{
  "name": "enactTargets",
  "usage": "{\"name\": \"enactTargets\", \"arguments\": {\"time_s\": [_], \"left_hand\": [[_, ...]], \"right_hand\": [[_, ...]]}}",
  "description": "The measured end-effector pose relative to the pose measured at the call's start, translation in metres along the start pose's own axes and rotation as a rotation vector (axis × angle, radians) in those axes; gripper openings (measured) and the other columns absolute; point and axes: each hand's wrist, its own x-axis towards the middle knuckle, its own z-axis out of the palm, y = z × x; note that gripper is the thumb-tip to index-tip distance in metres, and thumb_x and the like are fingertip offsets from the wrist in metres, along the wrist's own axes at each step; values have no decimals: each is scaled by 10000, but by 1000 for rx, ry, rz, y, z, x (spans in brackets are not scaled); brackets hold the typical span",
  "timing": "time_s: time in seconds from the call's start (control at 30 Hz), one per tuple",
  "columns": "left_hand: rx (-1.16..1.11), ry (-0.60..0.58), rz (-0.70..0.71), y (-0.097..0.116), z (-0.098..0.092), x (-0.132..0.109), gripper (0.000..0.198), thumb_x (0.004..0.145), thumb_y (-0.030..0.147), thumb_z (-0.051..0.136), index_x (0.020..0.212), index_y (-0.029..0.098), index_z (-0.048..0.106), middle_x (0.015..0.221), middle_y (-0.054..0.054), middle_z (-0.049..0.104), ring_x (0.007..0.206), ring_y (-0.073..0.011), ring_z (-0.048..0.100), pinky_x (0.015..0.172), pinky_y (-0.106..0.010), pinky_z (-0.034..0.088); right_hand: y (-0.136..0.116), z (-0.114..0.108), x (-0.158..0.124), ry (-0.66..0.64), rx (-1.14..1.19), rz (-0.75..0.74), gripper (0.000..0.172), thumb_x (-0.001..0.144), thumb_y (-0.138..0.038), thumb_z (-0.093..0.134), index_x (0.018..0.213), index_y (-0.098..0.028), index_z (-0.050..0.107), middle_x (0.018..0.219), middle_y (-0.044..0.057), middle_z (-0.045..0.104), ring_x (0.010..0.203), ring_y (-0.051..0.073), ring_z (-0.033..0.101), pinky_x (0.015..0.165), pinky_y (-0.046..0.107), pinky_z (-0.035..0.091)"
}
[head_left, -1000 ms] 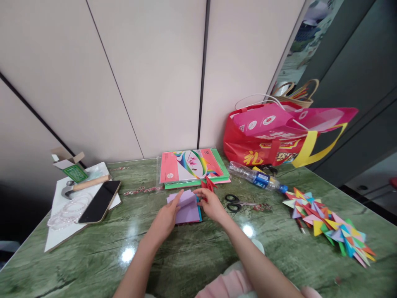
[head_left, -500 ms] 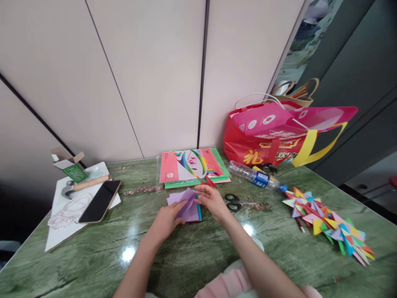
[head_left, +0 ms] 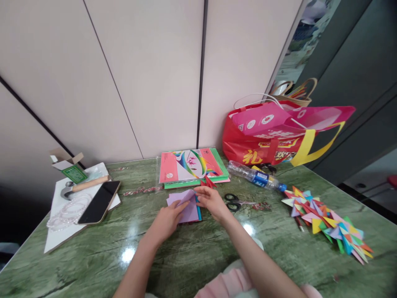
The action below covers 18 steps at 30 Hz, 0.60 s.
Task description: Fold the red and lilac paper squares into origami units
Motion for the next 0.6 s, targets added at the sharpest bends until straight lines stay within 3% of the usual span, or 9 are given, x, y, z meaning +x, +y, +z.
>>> {"name": "enactTargets", "arguments": {"time_s": [0.13,0.27,0.47,0.6], "left_hand": [[65,-23,-8,-5,4,2,701,701,211,602,1327,323,307,1251,-38,524,1000,-249,565,854,-347,413],[13,4,0,-6,4,3,564,779,156,483,1315,271,349,1203,-47,573,966,-208,586,827,-296,420],[-53,28,25,-7,4,4,491,831,165,380,1302,305,362,1249,-16,542,1029,-192,565,843,-271,408],[-51,25,-46,-6,4,4,481,833,181,386,1300,294,367,1200,-29,581,982,-192,589,825,-271,414]], "right_hand": [[-7,2,-4,-31,174,-50,311,542,-229,708,832,-164,616,888,58,615,963,227,553,769,393,496],[-8,5,-5,-62,191,-62,308,551,-232,713,837,-163,623,904,64,623,960,226,560,786,404,485],[1,2,1,27,-63,-104,267,569,-125,589,830,-170,620,904,57,645,930,212,582,837,401,452],[7,1,4,25,-235,-168,304,573,-71,495,829,-172,626,900,46,660,913,190,596,877,375,433]]}}
